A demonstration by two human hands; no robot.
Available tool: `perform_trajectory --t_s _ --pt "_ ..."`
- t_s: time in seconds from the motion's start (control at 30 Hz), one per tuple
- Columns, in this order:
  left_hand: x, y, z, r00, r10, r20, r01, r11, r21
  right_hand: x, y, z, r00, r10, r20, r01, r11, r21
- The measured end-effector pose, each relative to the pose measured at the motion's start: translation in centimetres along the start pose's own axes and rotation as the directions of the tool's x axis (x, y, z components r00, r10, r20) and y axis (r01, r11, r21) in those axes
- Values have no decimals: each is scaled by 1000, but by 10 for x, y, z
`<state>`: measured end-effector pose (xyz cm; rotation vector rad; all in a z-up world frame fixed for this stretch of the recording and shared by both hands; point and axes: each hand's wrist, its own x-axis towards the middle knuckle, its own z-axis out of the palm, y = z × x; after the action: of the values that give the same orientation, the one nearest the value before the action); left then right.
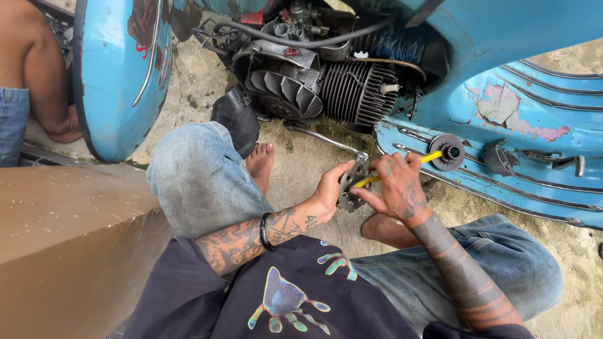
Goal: Cleaning a motorcycle clutch component with a small brush
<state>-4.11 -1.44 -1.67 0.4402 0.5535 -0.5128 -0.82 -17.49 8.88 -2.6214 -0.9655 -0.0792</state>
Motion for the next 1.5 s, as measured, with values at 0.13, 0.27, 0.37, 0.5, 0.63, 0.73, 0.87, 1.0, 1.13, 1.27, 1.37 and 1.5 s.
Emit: perform_trajectory --t_s 0.13,0.27,0.37,0.5,0.63,0.73,0.87,1.0,1.13,1.27,1.37,1.5 --pt "5 -3 -1 1000 -1 7 0 1000 19 6 1 0 1000 7 -8 -6 1000 24" --pt "-11 -6 -1 1000 -2 10 2 1000 28 14 -3 -3 999 25 39 -25 1000 -1" --pt "-3 -5 -12 1000 -8 3 8 1000 12 12 -2 6 999 -5 49 1 996 84" --pt "-10 2 -14 1000 -5 12 5 1000 -5 20 -2 5 998 39 42 -40 999 25" --pt "1 -4 -31 1000 13 23 -13 1000 -1 26 -11 4 998 -35 58 38 999 -35" --pt "-2 -2 -27 1000 -6 6 6 1000 -24 25 -5 4 998 -64 25 66 995 -70" --pt "-9 -2 -15 999 -46 3 46 998 -45 21 -2 3 996 -86 10 86 996 -23" --pt "-6 -4 -13 998 -61 18 61 998 -34 22 0 -4 998 5 56 -3 999 -38" --pt "-7 2 -10 998 -66 15 67 995 -73 21 3 -3 999 -16 39 18 999 -42" --pt "-3 1 -23 998 -65 27 67 996 -63 21 4 -5 999 0 40 0 1000 3" --pt "-10 7 -17 997 -80 16 81 992 -97 19 3 -4 998 -64 -18 63 997 -53" --pt "-7 -4 -25 998 -65 13 65 997 -43 15 2 1 997 -75 -25 75 997 -16"
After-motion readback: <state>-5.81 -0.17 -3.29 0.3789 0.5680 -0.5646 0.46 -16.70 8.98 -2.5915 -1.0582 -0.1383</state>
